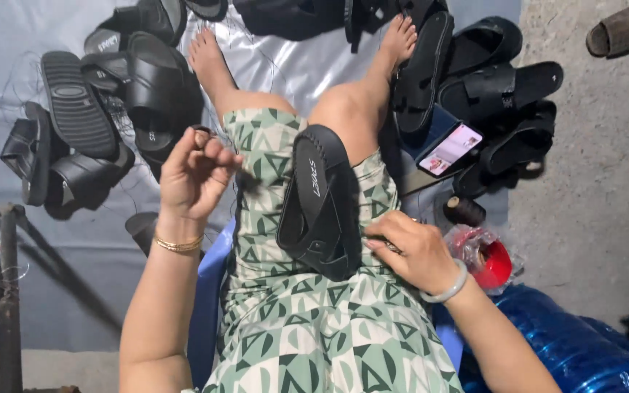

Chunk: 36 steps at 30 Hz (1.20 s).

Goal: Hand-sewing the sole of a black sandal using a stitching awl and thread for repair.

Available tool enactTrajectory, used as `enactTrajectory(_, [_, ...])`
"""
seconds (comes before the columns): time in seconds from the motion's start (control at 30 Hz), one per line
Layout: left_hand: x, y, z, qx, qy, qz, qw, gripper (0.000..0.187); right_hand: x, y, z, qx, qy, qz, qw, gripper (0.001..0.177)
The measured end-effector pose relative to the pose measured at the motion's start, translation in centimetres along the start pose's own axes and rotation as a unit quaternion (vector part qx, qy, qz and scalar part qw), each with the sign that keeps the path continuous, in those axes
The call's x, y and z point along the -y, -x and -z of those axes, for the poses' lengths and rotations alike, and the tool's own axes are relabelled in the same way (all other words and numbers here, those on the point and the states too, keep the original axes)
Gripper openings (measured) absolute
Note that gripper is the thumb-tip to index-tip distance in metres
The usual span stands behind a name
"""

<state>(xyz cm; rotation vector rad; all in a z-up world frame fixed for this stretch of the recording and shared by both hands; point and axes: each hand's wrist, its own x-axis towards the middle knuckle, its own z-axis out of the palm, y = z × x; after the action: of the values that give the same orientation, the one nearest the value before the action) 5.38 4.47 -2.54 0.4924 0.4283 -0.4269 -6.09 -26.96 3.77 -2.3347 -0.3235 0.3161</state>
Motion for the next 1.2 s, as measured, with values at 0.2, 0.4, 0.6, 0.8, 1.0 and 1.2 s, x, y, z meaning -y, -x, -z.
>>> enactTrajectory(0.2, [-1.1, -2.4, -0.7, -0.061, -0.178, -0.116, 0.975, 0.022, -0.8, -0.9, -2.0, -0.054, -0.692, -0.043, 0.718, 0.03])
enactTrajectory(0.4, [-2.7, -1.4, 2.8, -0.11, -0.234, -0.161, 0.952, 0.017, -1.2, -0.5, -1.0, -0.1, -0.598, -0.108, 0.788, 0.03])
enactTrajectory(0.6, [-2.9, 4.0, -2.2, -0.086, -0.722, -0.329, 0.603, 0.028, -4.5, 1.2, 2.9, -0.182, -0.093, -0.211, 0.956, 0.021])
enactTrajectory(0.8, [5.1, 8.4, -8.7, 0.077, -0.735, 0.045, 0.672, 0.045, 2.9, -0.2, 4.5, -0.046, 0.072, -0.042, 0.995, 0.042])
enactTrajectory(1.0, [6.5, 6.4, -5.5, 0.151, -0.677, 0.059, 0.718, 0.023, 4.6, 0.3, 4.7, 0.059, 0.193, 0.019, 0.979, 0.037])
enactTrajectory(1.2, [6.9, 5.5, -2.5, 0.173, -0.631, 0.116, 0.748, 0.02, 4.8, 0.0, 4.2, 0.095, 0.249, 0.031, 0.963, 0.037])
